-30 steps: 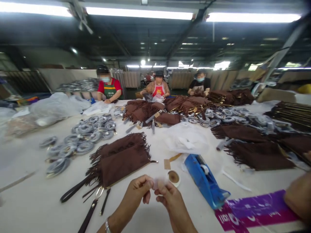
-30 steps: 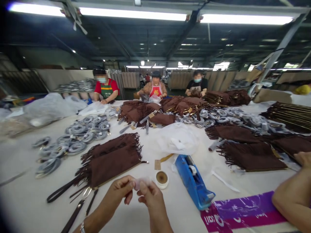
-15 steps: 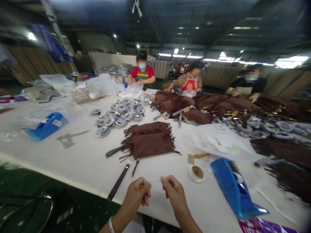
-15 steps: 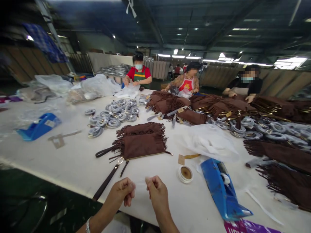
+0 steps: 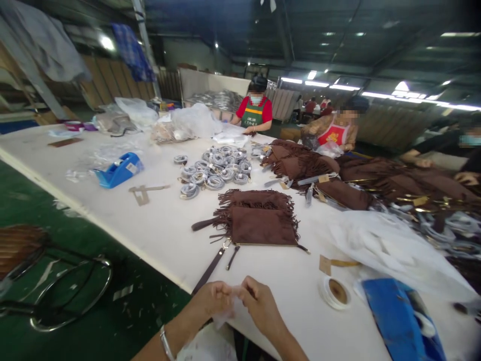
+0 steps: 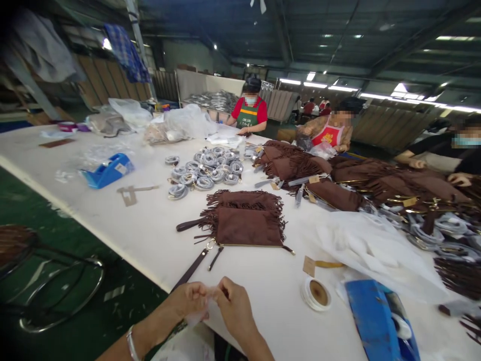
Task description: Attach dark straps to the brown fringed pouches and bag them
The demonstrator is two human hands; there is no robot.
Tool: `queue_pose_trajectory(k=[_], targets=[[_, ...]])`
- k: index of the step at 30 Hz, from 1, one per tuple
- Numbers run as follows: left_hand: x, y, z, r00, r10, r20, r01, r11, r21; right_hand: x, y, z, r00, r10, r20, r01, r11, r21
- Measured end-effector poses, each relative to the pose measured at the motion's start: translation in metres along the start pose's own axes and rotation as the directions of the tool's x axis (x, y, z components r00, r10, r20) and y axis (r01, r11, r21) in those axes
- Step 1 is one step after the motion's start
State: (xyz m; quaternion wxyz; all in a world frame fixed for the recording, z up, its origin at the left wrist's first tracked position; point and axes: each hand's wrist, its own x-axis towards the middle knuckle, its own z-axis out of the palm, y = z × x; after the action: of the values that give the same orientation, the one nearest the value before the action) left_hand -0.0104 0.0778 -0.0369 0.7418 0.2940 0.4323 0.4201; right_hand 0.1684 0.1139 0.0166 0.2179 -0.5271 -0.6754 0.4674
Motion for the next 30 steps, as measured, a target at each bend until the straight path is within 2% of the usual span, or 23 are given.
queue_pose_trajectory(k=[3,5,8,12,16,19,22,26,28,30], targets=[[0.005,-0.001,-0.004,0.998,-0.052,-0.028,0.051,0.998,-0.023,0.020,-0.002,0.001,0.995,0.084,0.050,-0.078,0.990,-0.114],[0.005,-0.004,-0.007,0.994,-0.045,-0.095,0.047,0.999,0.013,0.039,-0.003,0.002,0.985,0.170,-0.016,-0.168,0.956,-0.242],[0.003,-0.006,-0.012,0.977,0.012,-0.211,0.011,0.994,0.107,0.072,-0.006,0.008,0.967,0.211,-0.140,-0.249,0.896,-0.368],[-0.006,0.004,-0.026,0.922,0.157,-0.354,-0.031,0.941,0.337,0.108,-0.012,0.023,0.960,0.245,-0.137,-0.279,0.885,-0.372],[-0.021,0.016,-0.047,0.892,0.250,-0.376,-0.093,0.916,0.389,0.113,-0.015,0.033,0.938,0.343,0.044,-0.325,0.918,-0.228],[-0.035,0.017,-0.056,0.889,0.216,-0.405,-0.083,0.944,0.320,0.091,-0.013,0.036,0.903,0.366,0.225,-0.366,0.930,-0.043],[-0.048,0.011,-0.054,0.904,0.159,-0.396,-0.082,0.976,0.204,0.061,-0.010,0.041,0.883,0.319,0.345,-0.388,0.909,0.151],[-0.061,0.002,-0.043,0.924,0.101,-0.368,-0.069,0.993,0.100,0.040,-0.007,0.051,0.887,0.275,0.371,-0.441,0.741,0.507],[-0.065,0.000,-0.037,0.921,0.097,-0.377,-0.068,0.994,0.091,0.038,-0.007,0.055,0.892,0.287,0.350,-0.446,0.687,0.574],[-0.066,0.000,-0.033,0.916,0.094,-0.391,-0.064,0.994,0.090,0.038,-0.007,0.058,0.896,0.290,0.336,-0.440,0.676,0.592]])
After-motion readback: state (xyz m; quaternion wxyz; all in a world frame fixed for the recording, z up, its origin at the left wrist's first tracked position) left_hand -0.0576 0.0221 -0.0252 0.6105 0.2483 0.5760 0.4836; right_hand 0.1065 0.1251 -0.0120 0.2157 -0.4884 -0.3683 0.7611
